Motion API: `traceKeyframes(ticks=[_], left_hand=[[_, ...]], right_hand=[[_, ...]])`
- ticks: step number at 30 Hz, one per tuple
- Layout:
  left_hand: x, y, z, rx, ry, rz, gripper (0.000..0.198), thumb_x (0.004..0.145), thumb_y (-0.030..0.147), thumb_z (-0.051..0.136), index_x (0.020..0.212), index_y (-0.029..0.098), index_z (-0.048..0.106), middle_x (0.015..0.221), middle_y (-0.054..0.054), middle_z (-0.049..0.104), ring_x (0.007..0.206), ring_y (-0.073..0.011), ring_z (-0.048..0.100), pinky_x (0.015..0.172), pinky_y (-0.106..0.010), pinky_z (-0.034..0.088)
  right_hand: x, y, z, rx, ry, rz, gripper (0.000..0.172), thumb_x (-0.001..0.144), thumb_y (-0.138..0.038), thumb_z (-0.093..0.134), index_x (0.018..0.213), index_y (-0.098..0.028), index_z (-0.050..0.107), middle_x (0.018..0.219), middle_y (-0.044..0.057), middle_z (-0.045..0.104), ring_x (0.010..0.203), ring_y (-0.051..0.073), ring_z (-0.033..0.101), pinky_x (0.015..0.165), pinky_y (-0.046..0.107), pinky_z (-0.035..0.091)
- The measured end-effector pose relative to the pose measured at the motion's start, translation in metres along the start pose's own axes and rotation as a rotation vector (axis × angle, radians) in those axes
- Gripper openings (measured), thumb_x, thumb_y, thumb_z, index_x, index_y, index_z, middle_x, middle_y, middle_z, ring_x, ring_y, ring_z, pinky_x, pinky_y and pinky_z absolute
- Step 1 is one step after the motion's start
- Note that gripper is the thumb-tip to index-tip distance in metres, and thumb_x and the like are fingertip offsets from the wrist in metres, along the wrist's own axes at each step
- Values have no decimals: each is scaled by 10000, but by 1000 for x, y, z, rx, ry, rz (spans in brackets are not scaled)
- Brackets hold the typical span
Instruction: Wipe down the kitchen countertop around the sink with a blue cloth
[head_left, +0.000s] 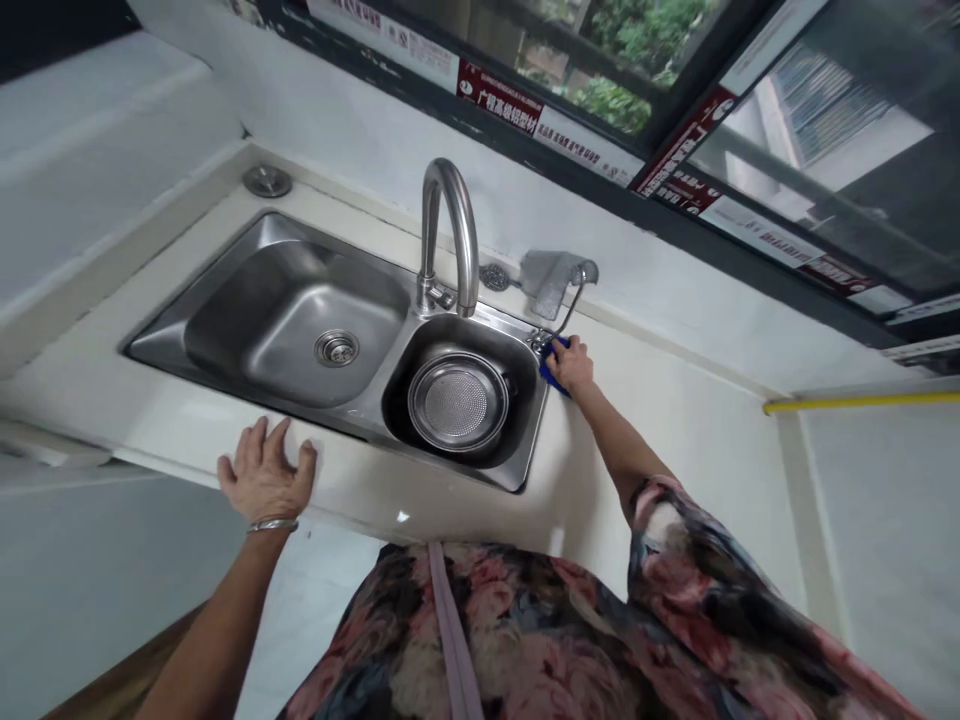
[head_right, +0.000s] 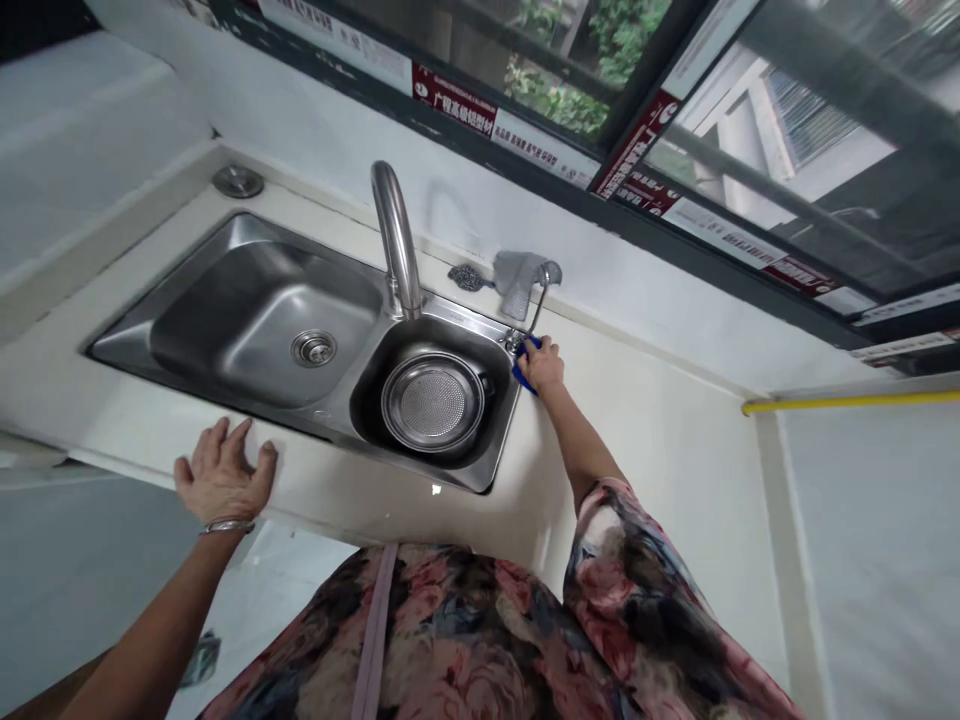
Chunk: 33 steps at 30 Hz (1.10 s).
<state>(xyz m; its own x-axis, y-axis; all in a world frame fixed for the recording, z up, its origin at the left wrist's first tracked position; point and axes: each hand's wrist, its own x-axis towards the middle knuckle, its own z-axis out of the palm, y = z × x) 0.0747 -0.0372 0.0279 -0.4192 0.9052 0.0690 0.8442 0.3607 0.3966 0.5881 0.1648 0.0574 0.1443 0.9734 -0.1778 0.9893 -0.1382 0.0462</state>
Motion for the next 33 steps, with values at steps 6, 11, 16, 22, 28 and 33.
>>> traceKeyframes(ticks=[6,11,16,22,28,33], left_hand=[[-3,-1,-1,-28,-5,24,651,1033,541,370,1564,197,524,1707,-167,404,1608,-333,311,1333,-616,94],[-1,-8,0,-22,-61,36,689,1038,555,317,1576,172,512,1717,-168,383,1614,-343,291,1329,-637,76],[2,-13,3,-7,-77,18,675,1031,531,323,1576,180,509,1720,-169,377,1621,-341,274,1323,-649,82],[1,-8,2,14,-80,-16,688,1028,553,316,1573,180,509,1722,-153,379,1613,-342,293,1317,-654,115],[-2,-4,4,20,8,-24,656,1026,554,349,1544,196,532,1701,-143,422,1599,-325,326,1327,-618,110],[-1,-3,4,29,15,-42,620,1014,540,386,1527,233,550,1691,-120,445,1592,-310,340,1332,-591,112]], right_hand=[[-41,-30,-10,-156,-175,-81,480,1050,-431,486,1451,-191,591,1469,210,445,1251,335,526,965,417,523],[-84,-36,-11,-152,-210,-151,445,1013,-454,580,1389,-229,657,1457,168,489,1230,303,586,965,381,526],[-107,-26,-9,-134,-196,-168,467,1034,-492,540,1450,-298,626,1396,125,540,1187,274,637,938,346,526],[-76,-23,-8,-112,-116,-53,471,1062,-466,479,1480,-280,591,1366,146,546,1170,286,642,902,361,528],[-21,-18,-8,-101,-21,34,491,1092,-415,371,1513,-230,544,1364,182,526,1183,310,590,877,381,519],[14,-11,1,-49,72,92,492,1101,-398,354,1509,-189,532,1374,201,507,1183,319,519,841,371,476]])
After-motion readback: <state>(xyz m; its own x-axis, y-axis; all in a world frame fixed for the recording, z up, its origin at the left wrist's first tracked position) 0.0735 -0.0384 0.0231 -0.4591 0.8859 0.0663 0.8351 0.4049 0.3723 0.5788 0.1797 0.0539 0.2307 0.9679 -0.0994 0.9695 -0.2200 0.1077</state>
